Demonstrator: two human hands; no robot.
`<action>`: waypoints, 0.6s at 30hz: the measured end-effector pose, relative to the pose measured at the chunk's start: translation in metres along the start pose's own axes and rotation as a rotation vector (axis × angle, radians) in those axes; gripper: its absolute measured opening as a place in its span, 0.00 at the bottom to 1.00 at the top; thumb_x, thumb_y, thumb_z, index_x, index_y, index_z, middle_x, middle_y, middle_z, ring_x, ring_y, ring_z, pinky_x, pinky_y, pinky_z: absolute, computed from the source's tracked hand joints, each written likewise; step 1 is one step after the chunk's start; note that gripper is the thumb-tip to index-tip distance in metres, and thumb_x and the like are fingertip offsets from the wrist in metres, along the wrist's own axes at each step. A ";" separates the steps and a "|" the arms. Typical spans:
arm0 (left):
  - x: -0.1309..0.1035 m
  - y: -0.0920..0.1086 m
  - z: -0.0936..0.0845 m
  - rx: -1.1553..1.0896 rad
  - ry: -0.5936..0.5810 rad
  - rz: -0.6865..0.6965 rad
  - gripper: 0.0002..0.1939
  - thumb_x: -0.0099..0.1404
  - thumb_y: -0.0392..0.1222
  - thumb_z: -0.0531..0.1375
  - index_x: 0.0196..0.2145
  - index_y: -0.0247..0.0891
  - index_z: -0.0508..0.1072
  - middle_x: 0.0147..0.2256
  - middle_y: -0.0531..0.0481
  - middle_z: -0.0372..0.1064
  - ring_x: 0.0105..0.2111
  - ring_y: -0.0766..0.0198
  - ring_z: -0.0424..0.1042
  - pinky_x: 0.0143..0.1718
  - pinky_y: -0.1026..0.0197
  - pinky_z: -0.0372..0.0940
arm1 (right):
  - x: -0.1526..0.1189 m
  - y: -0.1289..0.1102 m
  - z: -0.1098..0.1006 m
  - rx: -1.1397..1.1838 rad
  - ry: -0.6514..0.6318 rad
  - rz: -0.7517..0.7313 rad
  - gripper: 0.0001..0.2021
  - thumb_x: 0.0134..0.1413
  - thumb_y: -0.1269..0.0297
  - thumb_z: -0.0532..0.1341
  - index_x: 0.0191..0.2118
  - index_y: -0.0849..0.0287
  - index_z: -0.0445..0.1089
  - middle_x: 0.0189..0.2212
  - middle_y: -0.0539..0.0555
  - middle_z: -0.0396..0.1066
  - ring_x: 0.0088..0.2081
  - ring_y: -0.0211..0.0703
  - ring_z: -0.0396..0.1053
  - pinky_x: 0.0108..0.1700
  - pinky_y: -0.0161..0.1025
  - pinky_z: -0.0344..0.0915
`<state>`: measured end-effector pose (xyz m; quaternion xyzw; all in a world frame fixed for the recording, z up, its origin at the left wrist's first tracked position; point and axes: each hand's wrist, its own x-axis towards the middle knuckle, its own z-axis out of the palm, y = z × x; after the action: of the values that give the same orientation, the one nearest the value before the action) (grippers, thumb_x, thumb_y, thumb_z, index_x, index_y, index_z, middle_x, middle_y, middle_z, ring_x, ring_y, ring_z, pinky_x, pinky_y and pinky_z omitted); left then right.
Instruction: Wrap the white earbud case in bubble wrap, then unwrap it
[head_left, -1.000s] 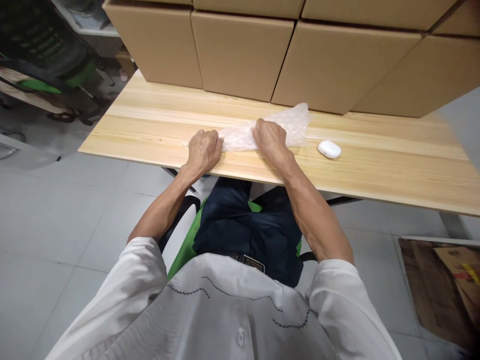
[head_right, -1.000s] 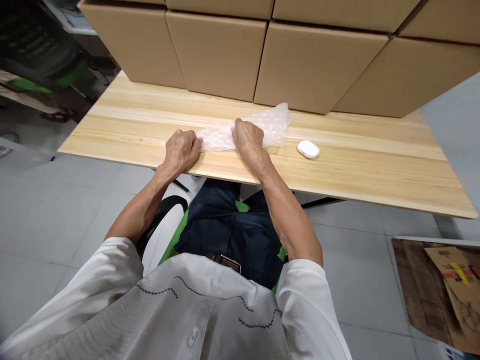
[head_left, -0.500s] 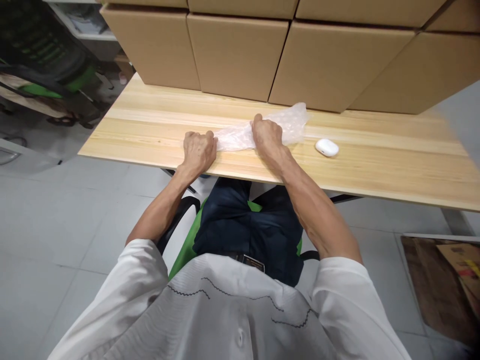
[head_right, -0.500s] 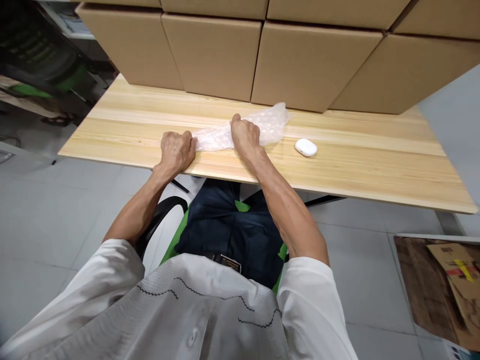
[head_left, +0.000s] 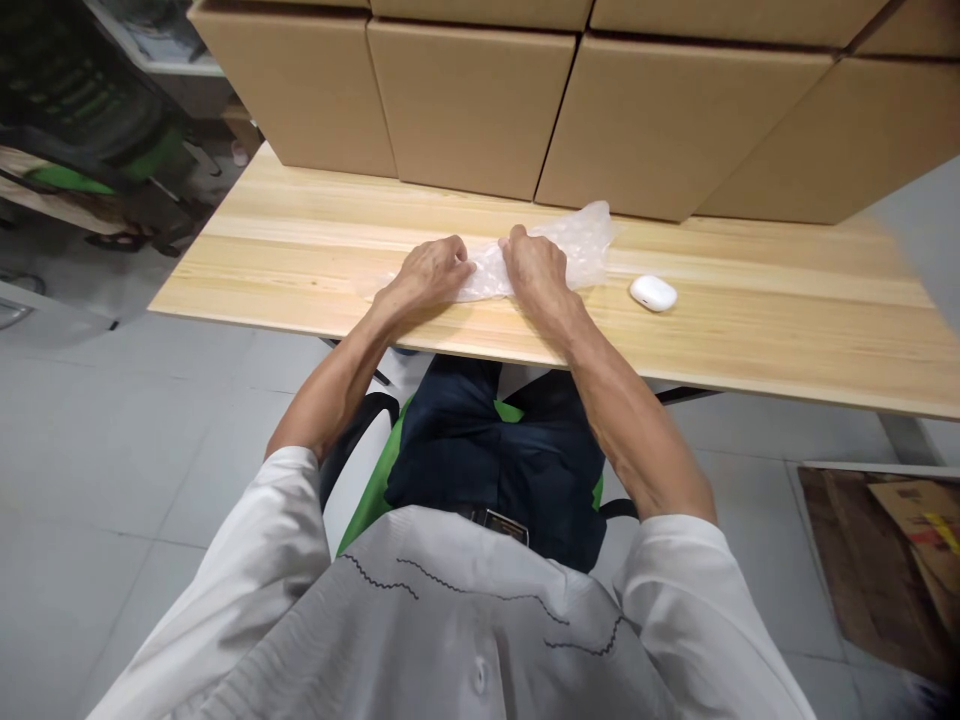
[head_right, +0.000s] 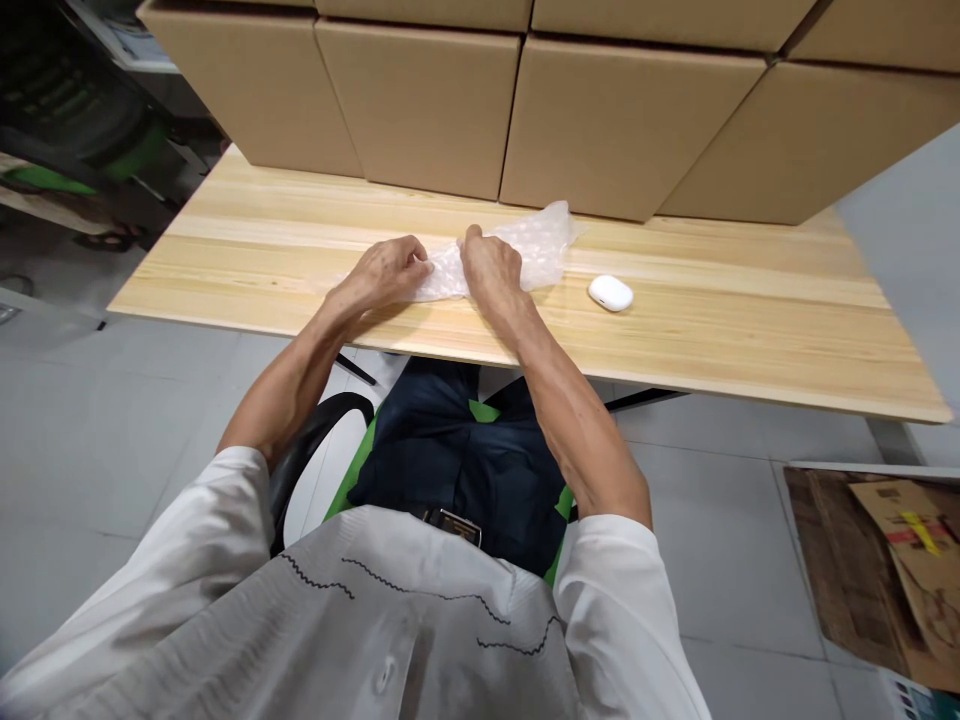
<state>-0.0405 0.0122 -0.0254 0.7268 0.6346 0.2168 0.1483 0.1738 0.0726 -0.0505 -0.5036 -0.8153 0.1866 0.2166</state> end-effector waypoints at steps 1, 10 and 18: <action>0.002 0.000 0.001 -0.011 0.007 -0.007 0.09 0.74 0.43 0.62 0.44 0.41 0.83 0.42 0.40 0.84 0.45 0.45 0.80 0.54 0.44 0.74 | -0.001 0.000 -0.002 -0.012 0.021 0.045 0.41 0.84 0.30 0.42 0.64 0.58 0.78 0.51 0.74 0.85 0.63 0.78 0.81 0.63 0.67 0.72; 0.003 -0.011 0.002 0.025 0.008 0.004 0.12 0.81 0.40 0.56 0.49 0.41 0.79 0.45 0.38 0.83 0.51 0.43 0.80 0.60 0.42 0.73 | -0.010 0.007 -0.032 -0.058 -0.060 -0.019 0.25 0.83 0.42 0.53 0.51 0.53 0.81 0.47 0.67 0.86 0.56 0.69 0.80 0.65 0.64 0.76; 0.008 -0.008 0.008 0.112 -0.038 -0.081 0.20 0.84 0.45 0.55 0.64 0.34 0.77 0.52 0.28 0.82 0.61 0.34 0.79 0.70 0.36 0.66 | -0.005 -0.008 -0.026 -0.103 -0.076 0.121 0.25 0.85 0.52 0.51 0.65 0.60 0.79 0.61 0.75 0.83 0.66 0.78 0.79 0.69 0.70 0.70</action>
<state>-0.0428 0.0213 -0.0349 0.7116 0.6719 0.1607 0.1280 0.1839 0.0668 -0.0249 -0.5550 -0.7994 0.1764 0.1477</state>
